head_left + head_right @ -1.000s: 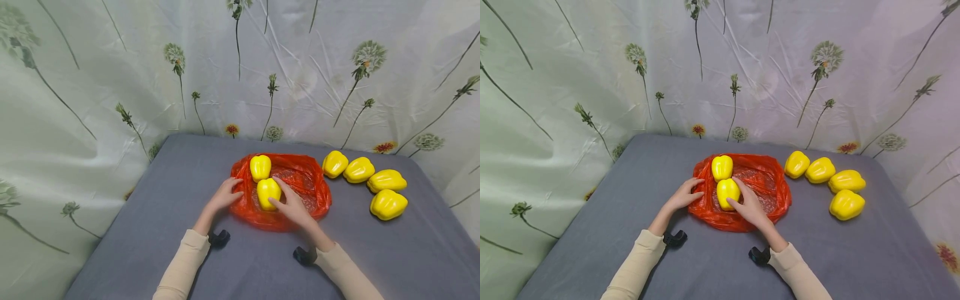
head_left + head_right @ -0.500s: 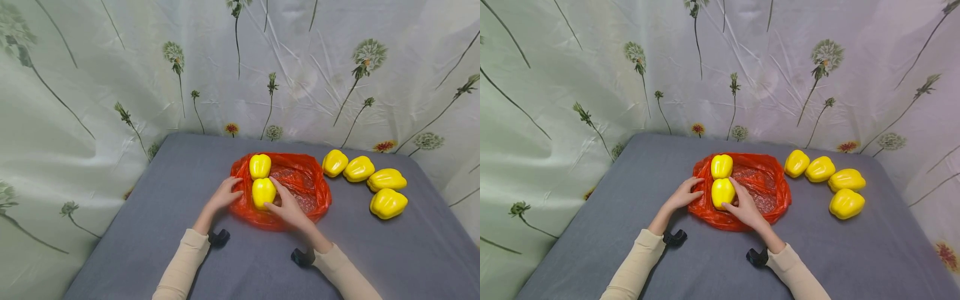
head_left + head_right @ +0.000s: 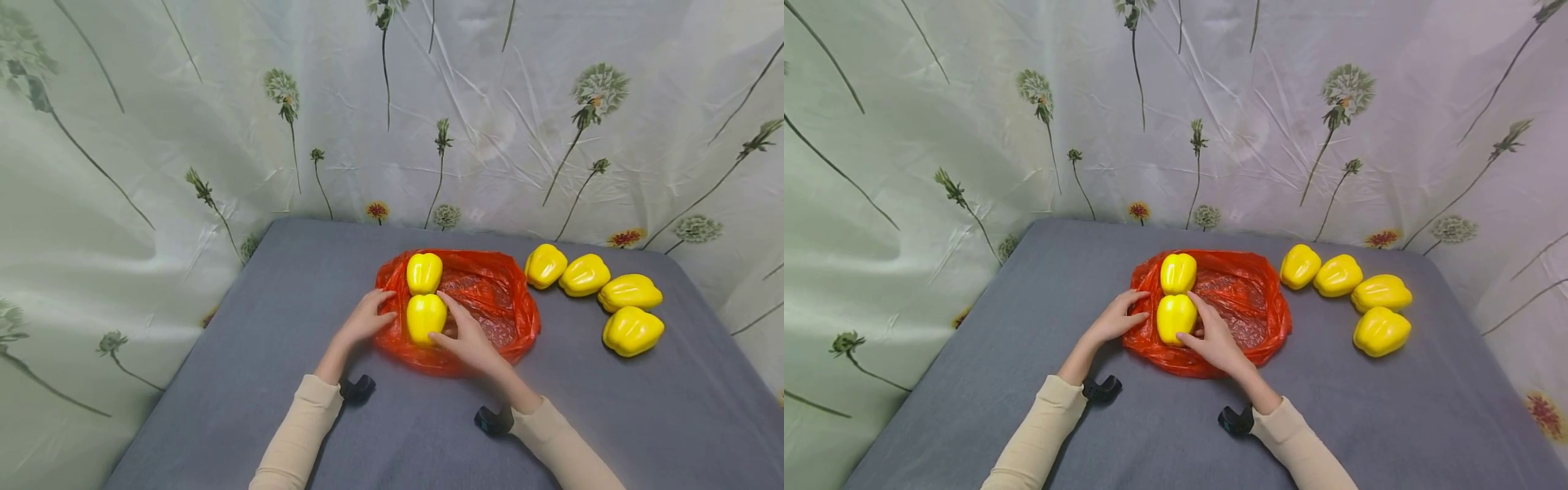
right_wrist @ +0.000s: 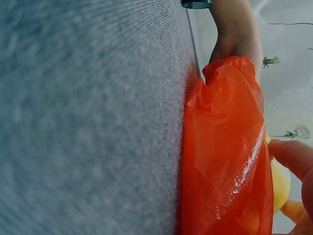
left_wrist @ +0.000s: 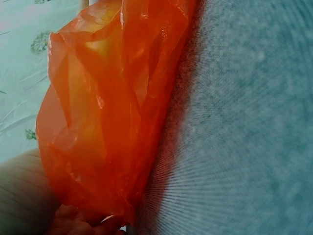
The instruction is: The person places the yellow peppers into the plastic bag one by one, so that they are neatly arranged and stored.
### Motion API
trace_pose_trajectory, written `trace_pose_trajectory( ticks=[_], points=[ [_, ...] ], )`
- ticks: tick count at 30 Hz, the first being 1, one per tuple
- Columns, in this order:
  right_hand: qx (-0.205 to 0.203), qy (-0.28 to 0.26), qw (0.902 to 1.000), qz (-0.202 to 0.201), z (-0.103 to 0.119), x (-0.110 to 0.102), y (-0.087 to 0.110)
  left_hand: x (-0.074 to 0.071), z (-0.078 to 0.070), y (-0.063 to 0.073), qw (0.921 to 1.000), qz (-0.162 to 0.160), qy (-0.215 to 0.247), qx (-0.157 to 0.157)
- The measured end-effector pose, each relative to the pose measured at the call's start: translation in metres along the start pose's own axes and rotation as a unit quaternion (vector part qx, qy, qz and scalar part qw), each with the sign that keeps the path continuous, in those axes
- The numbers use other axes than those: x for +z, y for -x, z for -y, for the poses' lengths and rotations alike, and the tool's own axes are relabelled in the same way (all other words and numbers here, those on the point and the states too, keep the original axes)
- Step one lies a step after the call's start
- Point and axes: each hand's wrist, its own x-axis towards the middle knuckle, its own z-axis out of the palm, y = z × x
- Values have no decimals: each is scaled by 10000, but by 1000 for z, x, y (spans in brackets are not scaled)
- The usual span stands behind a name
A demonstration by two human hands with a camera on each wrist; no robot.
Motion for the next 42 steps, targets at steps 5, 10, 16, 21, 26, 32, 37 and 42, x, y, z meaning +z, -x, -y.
trace_pose_trajectory(
  ticks=[5,10,16,21,26,32,37,42],
  points=[
    [-33,-35,10000,62,-1,0,0,1,0,0,10000,-11,10,-31],
    [-87,-131,9998,115,-3,-4,0,0,1,0,10000,2,20,-41],
    [-46,-46,10000,18,-9,-15,3,1,4,0,9999,23,-7,-104],
    [-136,147,9993,-323,-13,-27,7,1,5,-1,10000,8,2,-95],
    [-188,159,9979,-596,-14,-37,12,1,5,0,10000,-20,-23,-7],
    [-307,194,9954,-882,-18,-50,18,1,4,0,10000,-33,12,48],
    [-353,279,9919,-1191,-26,-61,23,2,3,-1,10000,-2,-26,93],
    [-328,415,9878,-1463,-30,-75,29,1,2,0,10000,-11,36,48]
  ],
)
